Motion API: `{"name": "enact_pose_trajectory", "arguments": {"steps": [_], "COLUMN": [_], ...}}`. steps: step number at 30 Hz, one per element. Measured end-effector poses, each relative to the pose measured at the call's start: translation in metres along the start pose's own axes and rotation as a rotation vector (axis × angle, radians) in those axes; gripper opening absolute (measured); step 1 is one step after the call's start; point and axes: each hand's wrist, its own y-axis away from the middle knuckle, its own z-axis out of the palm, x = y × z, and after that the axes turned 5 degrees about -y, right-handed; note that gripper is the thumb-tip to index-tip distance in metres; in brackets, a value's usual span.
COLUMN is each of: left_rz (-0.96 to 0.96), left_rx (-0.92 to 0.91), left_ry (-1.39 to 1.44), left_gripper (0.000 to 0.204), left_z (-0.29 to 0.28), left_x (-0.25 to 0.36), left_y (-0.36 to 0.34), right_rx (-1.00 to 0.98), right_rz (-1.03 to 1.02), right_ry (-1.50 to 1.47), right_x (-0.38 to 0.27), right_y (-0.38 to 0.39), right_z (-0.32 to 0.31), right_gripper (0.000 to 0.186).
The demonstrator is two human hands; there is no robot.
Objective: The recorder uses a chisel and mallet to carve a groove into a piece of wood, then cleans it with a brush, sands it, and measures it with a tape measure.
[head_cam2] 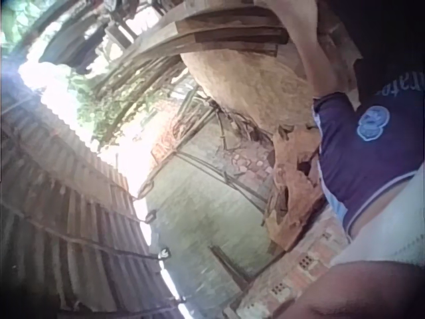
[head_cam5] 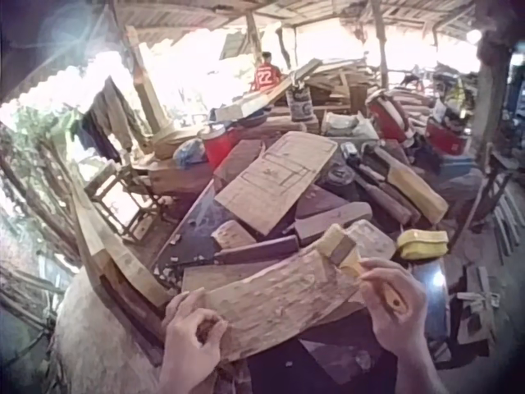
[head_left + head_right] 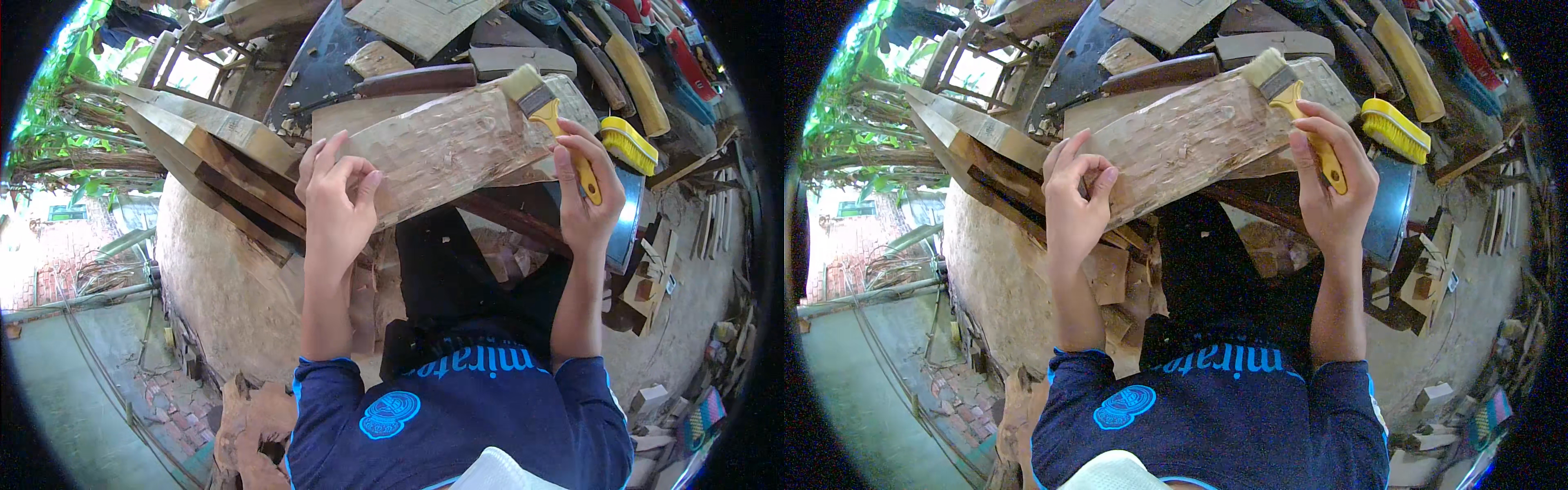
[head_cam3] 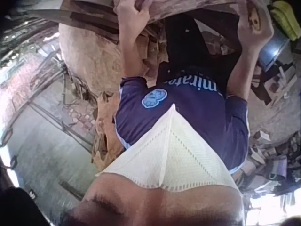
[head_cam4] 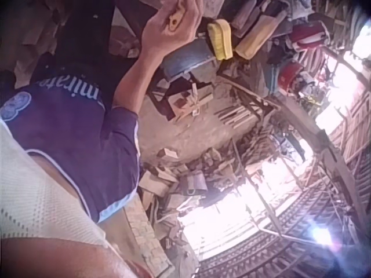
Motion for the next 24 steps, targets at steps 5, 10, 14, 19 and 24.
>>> {"name": "enact_pose_trajectory", "arguments": {"steps": [5, 10, 14, 19, 24], "left_rz": [0.0, -0.027, -0.049, -0.169, -0.142], "left_rx": [-0.045, -0.02, 0.061, 0.27, 0.348], "left_ry": [0.028, 0.027, 0.204, 0.251, -0.05], "left_gripper": [0.01, 0.013, 0.019, 0.011, 0.017], "left_z": [0.003, 0.002, -0.009, -0.027, -0.024], "left_x": [-0.005, -0.005, -0.013, -0.025, -0.023], "left_y": [0.0, 0.002, 0.0, 0.012, 0.018], "right_rx": [0.113, 0.168, 0.128, 0.114, 0.065], "right_rz": [0.151, 0.115, 0.105, 0.134, 0.135], "right_ry": [-0.172, -0.456, -0.398, -0.513, -0.521], "right_x": [-0.017, -0.03, -0.029, -0.042, -0.039], "right_y": [0.006, 0.005, 0.007, 0.008, 0.012], "right_z": [0.003, 0.005, 0.011, 0.017, 0.026], "right_gripper": [0.015, 0.02, 0.021, 0.023, 0.024]}}
